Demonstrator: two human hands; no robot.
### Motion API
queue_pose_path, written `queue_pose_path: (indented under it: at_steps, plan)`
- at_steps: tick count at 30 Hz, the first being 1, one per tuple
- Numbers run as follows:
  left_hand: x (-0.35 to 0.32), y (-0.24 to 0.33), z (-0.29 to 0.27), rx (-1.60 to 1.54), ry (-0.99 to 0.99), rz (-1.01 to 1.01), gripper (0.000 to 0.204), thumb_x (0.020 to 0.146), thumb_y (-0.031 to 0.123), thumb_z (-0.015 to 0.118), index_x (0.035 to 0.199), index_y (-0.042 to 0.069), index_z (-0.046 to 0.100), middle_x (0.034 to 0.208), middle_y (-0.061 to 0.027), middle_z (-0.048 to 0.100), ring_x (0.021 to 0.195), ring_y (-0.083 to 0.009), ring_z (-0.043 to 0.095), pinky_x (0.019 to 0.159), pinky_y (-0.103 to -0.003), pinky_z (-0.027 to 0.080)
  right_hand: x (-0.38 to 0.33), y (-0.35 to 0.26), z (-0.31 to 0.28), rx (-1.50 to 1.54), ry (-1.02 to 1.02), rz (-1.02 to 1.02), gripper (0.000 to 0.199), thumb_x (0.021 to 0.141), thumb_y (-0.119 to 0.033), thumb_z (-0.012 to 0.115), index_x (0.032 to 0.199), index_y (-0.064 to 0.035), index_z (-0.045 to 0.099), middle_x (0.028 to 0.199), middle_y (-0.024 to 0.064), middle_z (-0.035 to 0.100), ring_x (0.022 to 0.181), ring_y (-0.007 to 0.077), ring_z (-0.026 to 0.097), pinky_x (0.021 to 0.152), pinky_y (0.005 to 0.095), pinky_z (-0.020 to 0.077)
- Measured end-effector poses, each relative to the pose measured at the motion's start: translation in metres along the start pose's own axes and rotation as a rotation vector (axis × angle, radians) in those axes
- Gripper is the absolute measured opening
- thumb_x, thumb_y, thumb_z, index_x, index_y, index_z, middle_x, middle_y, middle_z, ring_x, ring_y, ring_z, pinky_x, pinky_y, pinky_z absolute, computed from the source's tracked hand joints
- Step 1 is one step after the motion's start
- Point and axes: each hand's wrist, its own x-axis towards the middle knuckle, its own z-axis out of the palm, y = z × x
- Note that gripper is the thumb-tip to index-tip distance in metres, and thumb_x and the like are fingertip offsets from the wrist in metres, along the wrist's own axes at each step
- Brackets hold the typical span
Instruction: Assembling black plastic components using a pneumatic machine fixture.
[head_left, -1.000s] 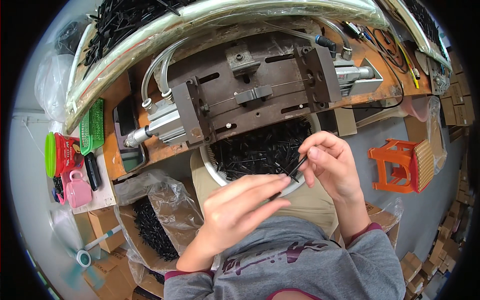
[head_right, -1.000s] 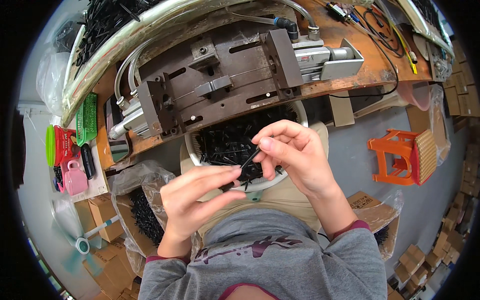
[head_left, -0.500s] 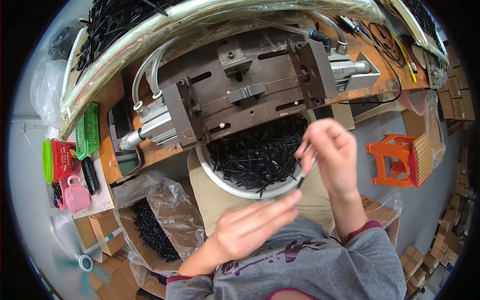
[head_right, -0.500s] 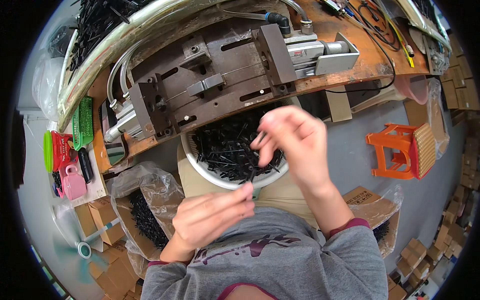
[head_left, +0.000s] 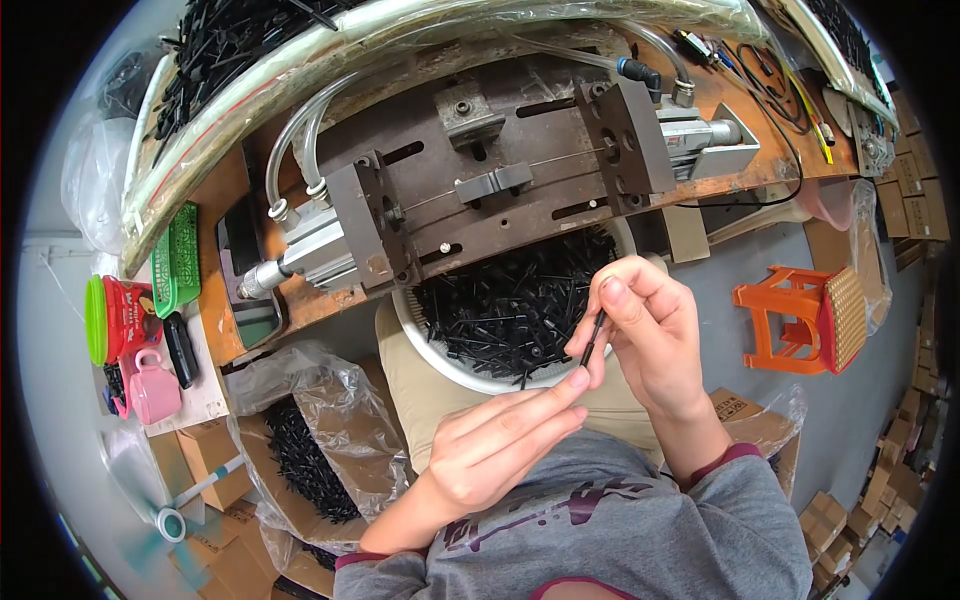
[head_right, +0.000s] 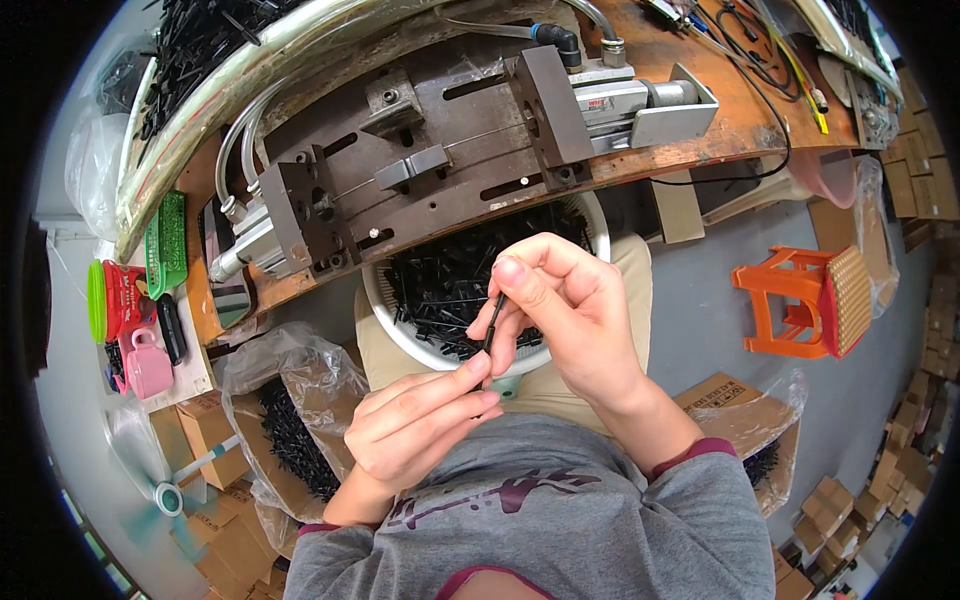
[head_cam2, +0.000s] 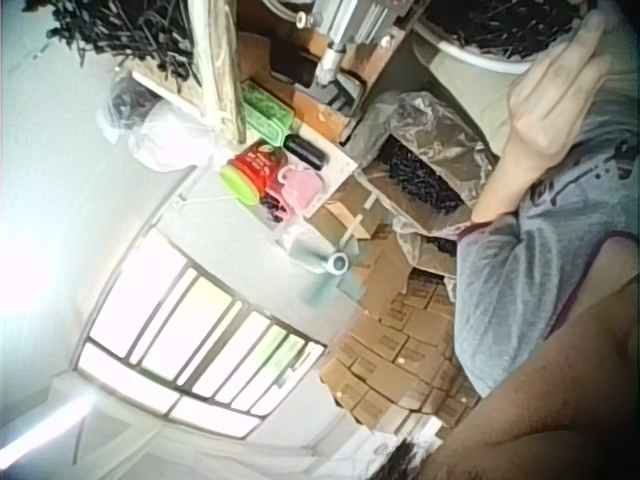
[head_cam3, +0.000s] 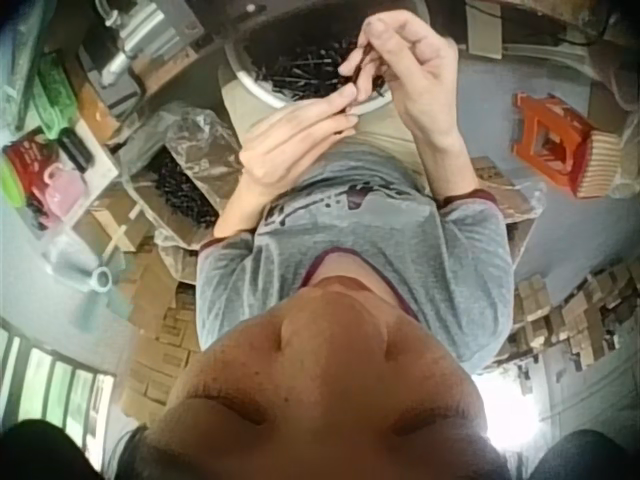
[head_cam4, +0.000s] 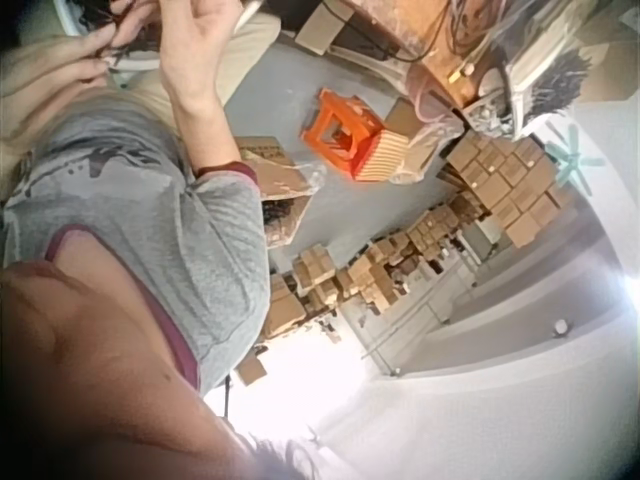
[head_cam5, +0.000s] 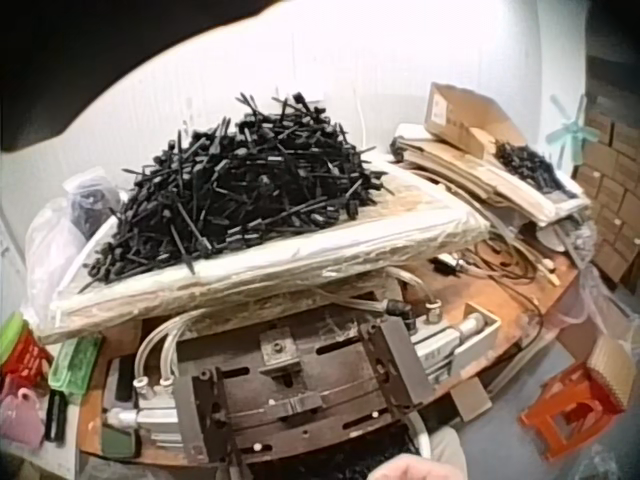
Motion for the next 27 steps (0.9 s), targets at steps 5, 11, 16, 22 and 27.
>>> queue_pose_path:
  at_steps: [5, 11, 16, 22, 27]
  plan:
    - [0.000, 0.000, 0.000, 0.003, 0.004, 0.002, 0.033, 0.067, 0.001, 0.087, 0.098, -0.002, 0.077, 0.115, -0.0189, 0.073, 0.086, -0.0259, 0.075, 0.072, -0.031, 0.063, 0.000, 0.000, 0.000, -0.010, 0.000, -0.018, 0.020, 0.105, -0.017, 0.057, 0.101, 0.0015, 0.061, 0.080, 0.0185, 0.071, 0.054, 0.0151, 0.066, 0.051, 0.0238, 0.0530]
    - [0.000, -0.001, -0.001, -0.005, -0.002, 0.023, 0.027, 0.070, -0.004, 0.082, 0.096, -0.009, 0.075, 0.118, -0.0202, 0.072, 0.087, -0.0238, 0.074, 0.072, -0.030, 0.062, -0.003, -0.001, 0.002, -0.115, 0.007, -0.101, 0.016, 0.104, -0.012, 0.059, 0.102, 0.0036, 0.063, 0.081, 0.0164, 0.072, 0.058, 0.0131, 0.067, 0.053, 0.0231, 0.0533]
    - [0.002, 0.002, -0.003, -0.019, -0.015, -0.005, 0.027, 0.072, -0.003, 0.082, 0.097, -0.009, 0.075, 0.119, -0.0202, 0.072, 0.089, -0.0251, 0.074, 0.075, -0.032, 0.063, -0.006, -0.001, 0.005, -0.145, -0.026, -0.100, 0.013, 0.103, -0.008, 0.059, 0.102, 0.0045, 0.063, 0.082, 0.0147, 0.072, 0.060, 0.0120, 0.067, 0.054, 0.0228, 0.0539]
    - [0.000, 0.001, -0.003, -0.040, 0.007, -0.020, 0.030, 0.069, -0.002, 0.083, 0.098, -0.006, 0.076, 0.117, -0.0192, 0.072, 0.089, -0.0265, 0.075, 0.076, -0.033, 0.063, -0.007, -0.002, 0.008, -0.137, -0.016, -0.073, 0.012, 0.103, -0.008, 0.060, 0.103, 0.0041, 0.064, 0.083, 0.0137, 0.072, 0.061, 0.0118, 0.068, 0.055, 0.0229, 0.0541]
    - [0.005, -0.007, -0.009, 0.039, 0.040, -0.022, 0.036, 0.063, 0.006, 0.088, 0.098, 0.001, 0.079, 0.120, -0.0170, 0.072, 0.089, -0.0245, 0.072, 0.076, -0.034, 0.060, 0.005, -0.011, 0.012, -0.217, -0.014, -0.039, 0.016, 0.100, -0.007, 0.064, 0.112, 0.0029, 0.064, 0.084, 0.0092, 0.072, 0.063, 0.0086, 0.065, 0.057, 0.0221, 0.0521]
